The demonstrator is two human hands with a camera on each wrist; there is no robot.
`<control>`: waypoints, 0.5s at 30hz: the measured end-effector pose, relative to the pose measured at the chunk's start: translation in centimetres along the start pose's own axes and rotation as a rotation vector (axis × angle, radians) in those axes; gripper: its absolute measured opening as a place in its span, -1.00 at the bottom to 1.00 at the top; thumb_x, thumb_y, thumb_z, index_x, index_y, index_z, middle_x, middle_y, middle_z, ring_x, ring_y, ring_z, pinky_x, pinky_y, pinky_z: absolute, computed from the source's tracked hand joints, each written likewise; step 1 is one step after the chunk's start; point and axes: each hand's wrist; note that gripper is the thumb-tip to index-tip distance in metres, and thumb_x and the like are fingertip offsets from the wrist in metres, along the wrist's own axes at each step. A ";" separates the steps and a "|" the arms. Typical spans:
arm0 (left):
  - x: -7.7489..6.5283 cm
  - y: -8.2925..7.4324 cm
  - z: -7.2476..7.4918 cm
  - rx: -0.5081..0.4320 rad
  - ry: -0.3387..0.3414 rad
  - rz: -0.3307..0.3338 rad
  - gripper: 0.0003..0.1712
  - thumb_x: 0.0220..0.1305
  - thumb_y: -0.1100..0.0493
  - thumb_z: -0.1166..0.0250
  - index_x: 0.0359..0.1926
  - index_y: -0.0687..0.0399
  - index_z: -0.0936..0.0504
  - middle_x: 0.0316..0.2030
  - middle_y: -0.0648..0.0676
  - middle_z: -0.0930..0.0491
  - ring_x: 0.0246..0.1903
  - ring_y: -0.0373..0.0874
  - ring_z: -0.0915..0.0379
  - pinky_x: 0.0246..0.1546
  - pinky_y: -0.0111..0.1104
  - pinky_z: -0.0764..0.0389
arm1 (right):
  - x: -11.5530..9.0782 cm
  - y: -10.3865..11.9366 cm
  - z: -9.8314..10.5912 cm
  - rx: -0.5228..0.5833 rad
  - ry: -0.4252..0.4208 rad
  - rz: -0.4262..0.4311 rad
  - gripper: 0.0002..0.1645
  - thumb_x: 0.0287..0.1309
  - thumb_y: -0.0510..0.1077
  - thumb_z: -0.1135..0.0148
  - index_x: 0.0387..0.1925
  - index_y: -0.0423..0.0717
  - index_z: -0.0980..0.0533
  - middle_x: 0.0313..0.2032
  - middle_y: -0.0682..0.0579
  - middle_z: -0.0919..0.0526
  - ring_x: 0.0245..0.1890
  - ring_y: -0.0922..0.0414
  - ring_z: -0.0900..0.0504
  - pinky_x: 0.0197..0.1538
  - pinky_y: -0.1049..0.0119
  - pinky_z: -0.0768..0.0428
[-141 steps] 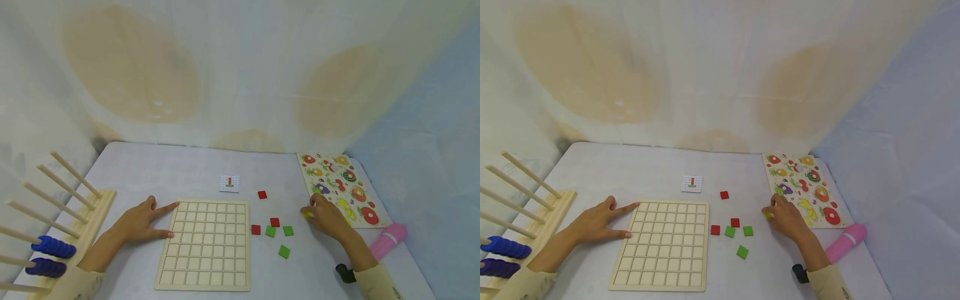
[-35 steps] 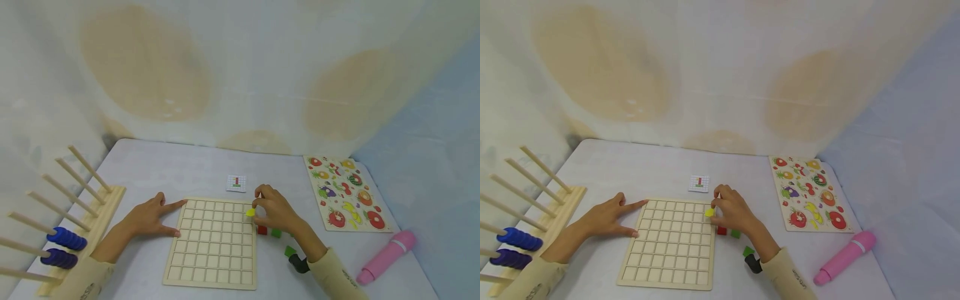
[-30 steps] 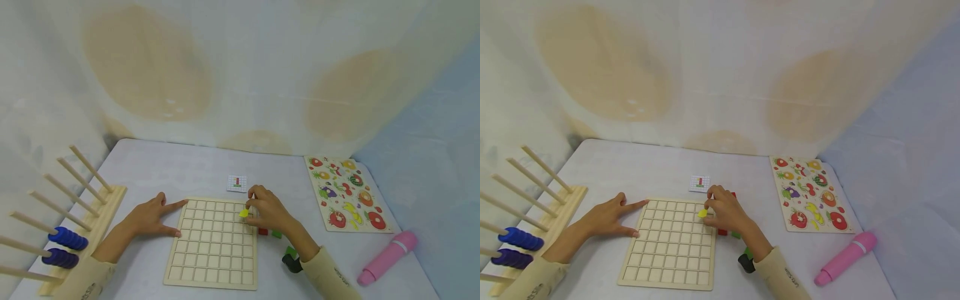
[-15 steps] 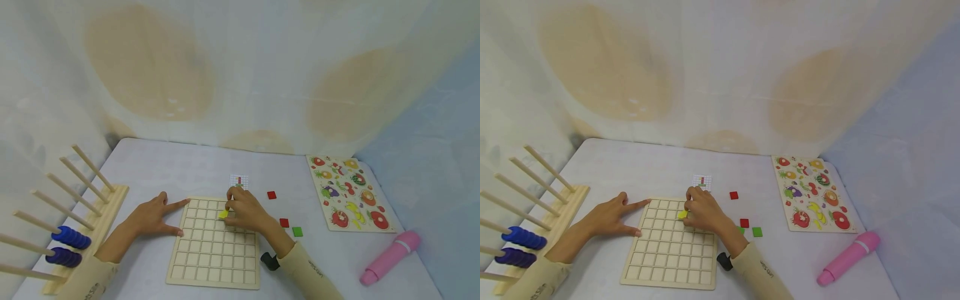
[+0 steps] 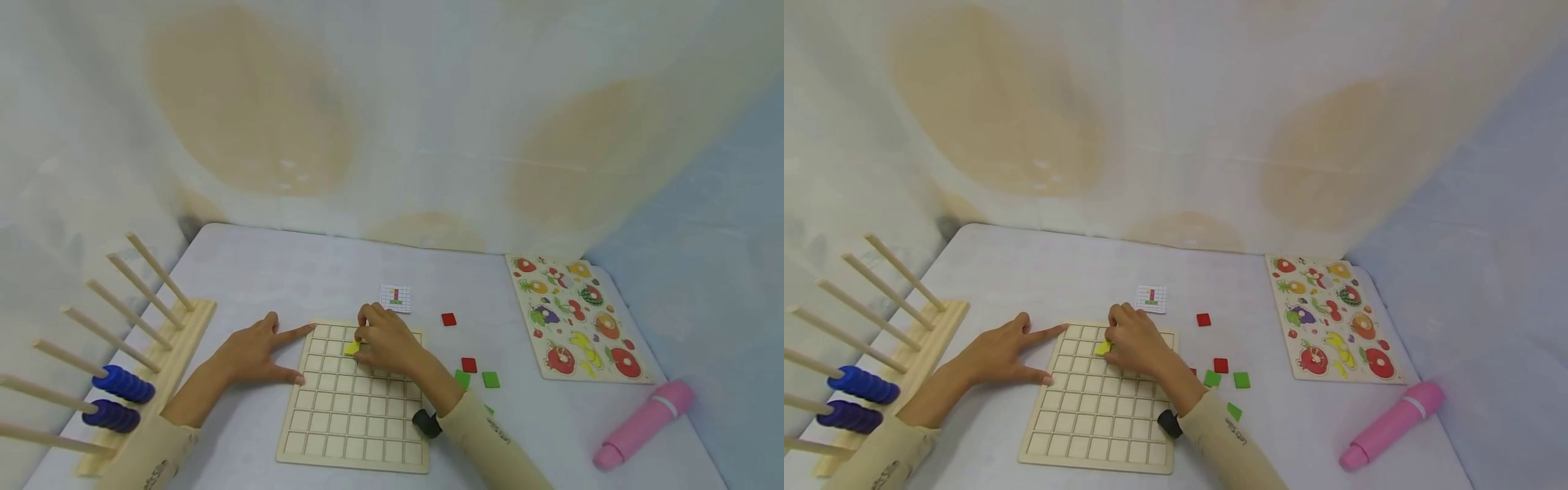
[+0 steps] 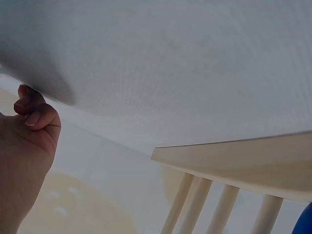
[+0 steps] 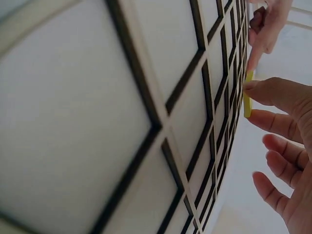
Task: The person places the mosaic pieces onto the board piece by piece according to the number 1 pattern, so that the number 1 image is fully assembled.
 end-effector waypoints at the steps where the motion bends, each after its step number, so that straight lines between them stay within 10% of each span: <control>1: 0.0 0.0 0.0 0.001 -0.001 0.002 0.16 -0.26 -0.75 -0.18 0.44 -0.54 -0.28 -0.32 0.01 -0.20 -0.50 -0.19 -0.14 -0.57 -0.36 -0.26 | 0.1 0.1 -0.1 0.001 0.003 -0.002 -0.72 0.08 0.08 -0.46 -0.24 0.01 -0.74 -0.11 0.10 -0.44 -0.11 0.16 -0.34 -0.05 0.27 -0.48; 15: 0.1 -0.1 0.2 0.009 0.003 0.003 0.17 -0.26 -0.75 -0.18 0.44 -0.52 -0.29 -0.32 0.02 -0.20 -0.51 -0.20 -0.14 -0.59 -0.37 -0.25 | -0.2 0.3 -0.4 0.033 -0.034 -0.028 -0.70 0.07 0.07 -0.49 -0.21 0.01 -0.75 -0.14 0.09 -0.49 -0.14 0.15 -0.35 -0.03 0.26 -0.47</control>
Point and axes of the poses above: each hand's wrist, its own x-axis towards the middle knuckle, its own z-axis out of the back of the hand, y = z × x
